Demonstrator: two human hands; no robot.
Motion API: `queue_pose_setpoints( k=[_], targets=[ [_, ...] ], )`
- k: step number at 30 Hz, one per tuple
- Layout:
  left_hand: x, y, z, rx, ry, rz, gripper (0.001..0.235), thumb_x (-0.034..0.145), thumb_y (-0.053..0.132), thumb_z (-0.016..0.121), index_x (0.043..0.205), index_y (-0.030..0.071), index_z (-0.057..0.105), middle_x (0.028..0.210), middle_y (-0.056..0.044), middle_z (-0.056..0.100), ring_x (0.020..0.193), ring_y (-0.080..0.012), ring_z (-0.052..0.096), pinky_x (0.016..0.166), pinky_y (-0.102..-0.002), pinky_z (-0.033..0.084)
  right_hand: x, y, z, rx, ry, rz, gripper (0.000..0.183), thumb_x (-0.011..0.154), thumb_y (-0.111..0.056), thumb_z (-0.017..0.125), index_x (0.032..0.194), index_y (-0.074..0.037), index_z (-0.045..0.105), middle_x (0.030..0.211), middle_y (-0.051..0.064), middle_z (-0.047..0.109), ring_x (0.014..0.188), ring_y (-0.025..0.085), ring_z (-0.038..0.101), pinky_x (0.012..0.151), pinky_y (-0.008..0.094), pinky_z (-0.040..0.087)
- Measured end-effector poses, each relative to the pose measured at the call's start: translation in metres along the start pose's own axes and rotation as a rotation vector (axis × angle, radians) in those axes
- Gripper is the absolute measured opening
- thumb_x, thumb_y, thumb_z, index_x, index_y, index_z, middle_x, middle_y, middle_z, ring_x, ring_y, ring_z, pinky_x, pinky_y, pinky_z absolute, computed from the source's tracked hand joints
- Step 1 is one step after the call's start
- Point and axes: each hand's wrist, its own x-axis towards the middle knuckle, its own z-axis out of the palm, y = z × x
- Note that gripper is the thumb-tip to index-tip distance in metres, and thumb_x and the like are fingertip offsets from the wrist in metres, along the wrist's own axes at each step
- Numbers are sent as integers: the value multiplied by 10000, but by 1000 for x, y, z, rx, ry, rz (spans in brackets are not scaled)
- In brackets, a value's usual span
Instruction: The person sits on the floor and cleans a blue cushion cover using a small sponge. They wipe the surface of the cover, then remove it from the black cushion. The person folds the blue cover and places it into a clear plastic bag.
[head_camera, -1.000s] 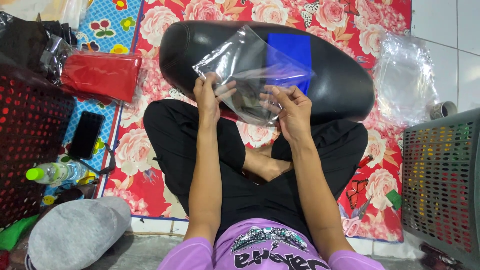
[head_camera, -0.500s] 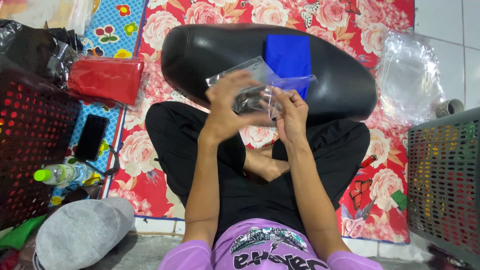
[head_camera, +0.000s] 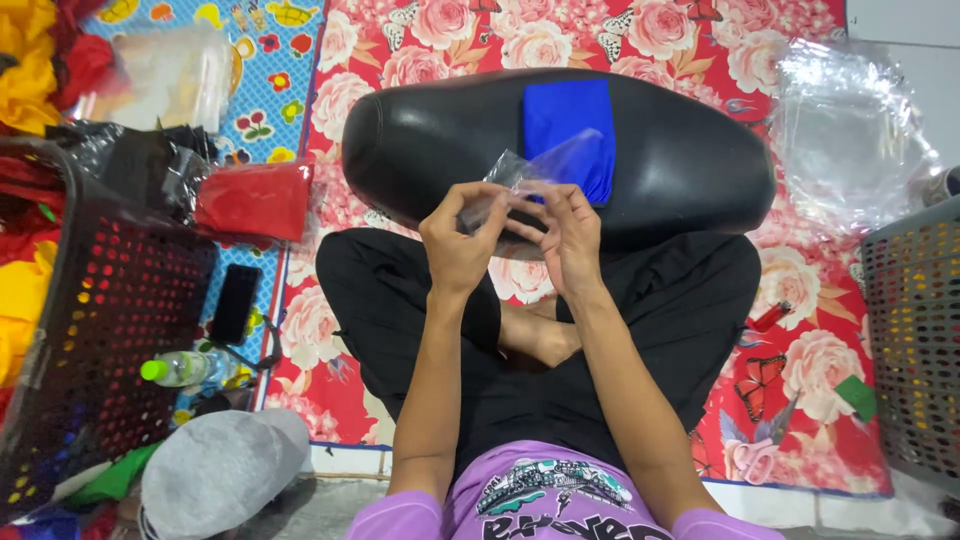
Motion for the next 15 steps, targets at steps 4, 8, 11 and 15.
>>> queue_pose_setpoints(
  k=[4,8,11,15],
  targets=[
    [-1,12,-1,-212,-49,-321,118,875,71,732,950,142,676,876,-54,797,859,-214,780,808,-327,592,-7,1,2,-79,-66,-9,305,943,-238,753,1110,-61,569,1198,188,681,1030,340,730,801,566,657],
    [-3,14,-10,-285,-188,-376,94,903,32,696,927,102,638,868,-107,799,810,-207,786,809,-335,603,-6,12,6,-117,61,73,335,932,-208,775,1134,-98,531,1064,59,589,950,228,674,656,427,676],
    [6,41,-18,-149,-196,-217,130,856,24,761,877,107,663,822,-101,793,823,-256,787,757,-316,608,-20,-1,23,35,20,172,508,919,-214,781,1260,-108,420,1137,92,507,1028,283,632,704,483,646],
    [12,47,-19,-86,-142,-115,155,815,-18,754,879,101,680,805,-99,785,741,-260,773,705,-337,608,-26,-14,37,186,9,204,425,929,-147,741,1212,-138,424,1128,83,500,1079,292,616,747,448,624]
  ],
)
